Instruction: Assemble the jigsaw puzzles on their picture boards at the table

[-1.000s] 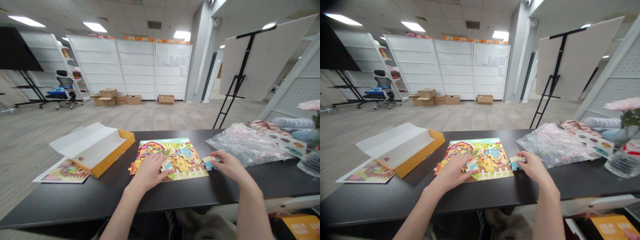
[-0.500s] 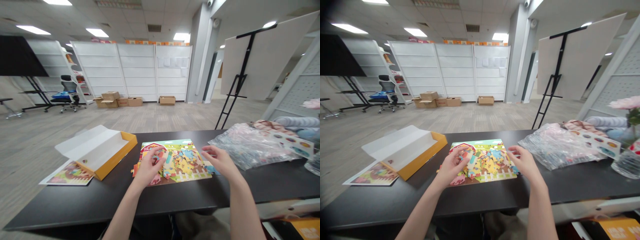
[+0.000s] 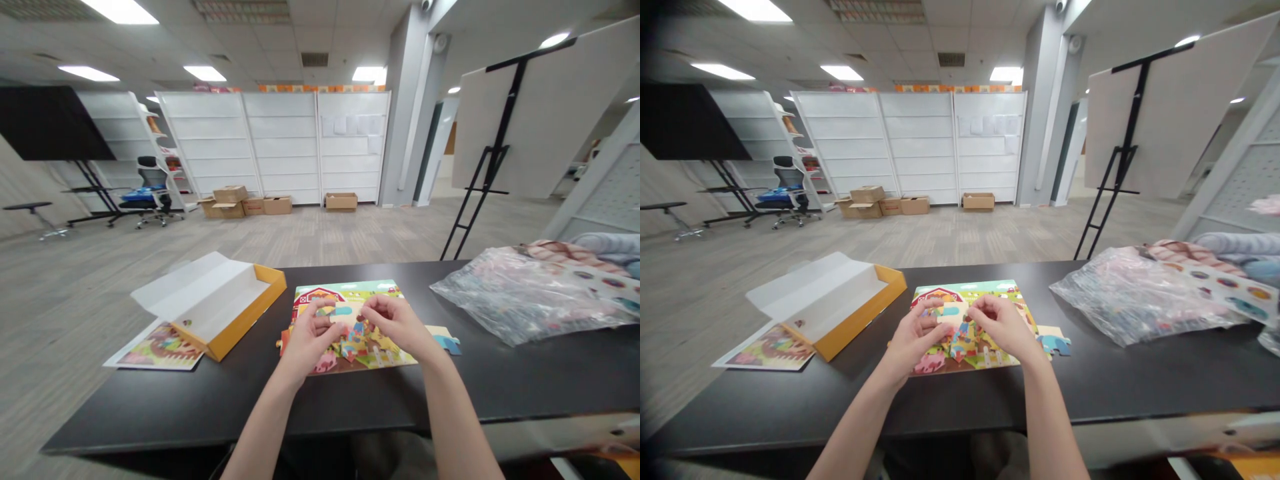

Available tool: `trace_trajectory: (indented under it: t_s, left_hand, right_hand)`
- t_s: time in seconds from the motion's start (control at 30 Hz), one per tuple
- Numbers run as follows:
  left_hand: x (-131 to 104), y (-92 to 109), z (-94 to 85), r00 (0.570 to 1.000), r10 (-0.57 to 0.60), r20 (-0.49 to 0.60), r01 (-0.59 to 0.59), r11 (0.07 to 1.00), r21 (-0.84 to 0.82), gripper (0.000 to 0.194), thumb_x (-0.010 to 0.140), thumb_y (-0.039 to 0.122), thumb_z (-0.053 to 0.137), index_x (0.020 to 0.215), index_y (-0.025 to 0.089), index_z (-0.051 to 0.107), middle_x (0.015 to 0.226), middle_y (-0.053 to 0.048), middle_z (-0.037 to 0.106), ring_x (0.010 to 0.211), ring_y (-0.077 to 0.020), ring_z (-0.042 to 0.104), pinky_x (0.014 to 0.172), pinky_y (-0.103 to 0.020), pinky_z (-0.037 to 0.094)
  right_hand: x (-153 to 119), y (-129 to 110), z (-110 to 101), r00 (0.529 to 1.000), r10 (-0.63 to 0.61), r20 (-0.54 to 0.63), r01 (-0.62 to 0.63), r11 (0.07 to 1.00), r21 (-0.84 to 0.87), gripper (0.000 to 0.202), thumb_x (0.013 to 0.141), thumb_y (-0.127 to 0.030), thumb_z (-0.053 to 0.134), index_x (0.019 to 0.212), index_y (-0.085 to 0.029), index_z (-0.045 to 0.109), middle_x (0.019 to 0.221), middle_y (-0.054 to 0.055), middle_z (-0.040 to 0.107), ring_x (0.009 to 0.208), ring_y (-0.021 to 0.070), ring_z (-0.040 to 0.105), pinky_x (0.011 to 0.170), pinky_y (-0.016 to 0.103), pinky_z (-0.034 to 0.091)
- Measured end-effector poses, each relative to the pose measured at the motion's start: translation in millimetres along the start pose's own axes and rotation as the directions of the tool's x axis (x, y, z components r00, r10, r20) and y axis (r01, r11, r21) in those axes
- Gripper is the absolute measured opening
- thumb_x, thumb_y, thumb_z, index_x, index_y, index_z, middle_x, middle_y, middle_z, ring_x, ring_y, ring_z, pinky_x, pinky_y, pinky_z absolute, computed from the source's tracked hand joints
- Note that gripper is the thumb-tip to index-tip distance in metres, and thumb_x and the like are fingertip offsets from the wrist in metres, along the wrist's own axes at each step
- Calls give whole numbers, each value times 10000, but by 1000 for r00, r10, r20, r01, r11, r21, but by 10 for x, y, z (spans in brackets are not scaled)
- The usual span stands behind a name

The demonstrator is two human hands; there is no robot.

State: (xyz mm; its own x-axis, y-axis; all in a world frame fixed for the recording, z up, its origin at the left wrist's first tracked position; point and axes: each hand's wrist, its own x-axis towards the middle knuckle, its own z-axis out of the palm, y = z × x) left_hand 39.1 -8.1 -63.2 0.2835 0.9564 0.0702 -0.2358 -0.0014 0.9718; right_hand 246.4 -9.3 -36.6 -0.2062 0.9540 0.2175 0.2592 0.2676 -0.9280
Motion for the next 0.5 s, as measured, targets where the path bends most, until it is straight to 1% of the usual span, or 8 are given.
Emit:
trace_trajectory:
  t_s: [0.1,0.2,0.3,0.37,0.5]
  left_hand:
    - [-6,-7,-4,1000,3,7,-3,1000,11,632,689,392,858,1189,184,532,818,-58,761,756,-213,746,716,-302,581]
    - [-23,21,37,1000,7,2,-7,1000,6,596,704,415,845,1160,177,544,801,-56,760,804,-225,751,757,-313,583]
    - [-39,42,98,1000,-7,-5,7,999,35,548,728,443,820,1126,174,557,789,-47,755,830,-225,750,791,-323,586]
    - [-38,29,129,1000,-12,-7,12,997,73,513,758,448,791,1125,179,555,765,-29,744,811,-215,747,778,-319,588]
    - [-17,-21,168,1000,12,8,-13,994,108,475,806,421,745,1154,184,526,760,-17,728,795,-205,745,760,-316,587]
  right_hand:
    - [-17,-25,4,999,28,33,-29,999,41,294,882,-462,627,811,-176,622,806,42,691,632,136,634,601,258,498]
    - [-25,-22,39,998,54,24,-55,997,54,284,884,-468,605,860,-185,599,821,42,698,606,134,642,570,252,490]
    - [-22,4,66,997,70,-43,-70,998,5,252,871,-443,599,879,-192,584,734,22,685,596,148,641,573,259,482]
    - [-26,19,64,995,56,-83,-60,997,-46,222,854,-413,608,875,-194,578,663,3,661,598,156,630,592,267,477]
    - [-60,33,12,996,35,-81,-41,996,-78,219,838,-401,624,892,-200,557,628,-17,642,589,154,604,580,260,451]
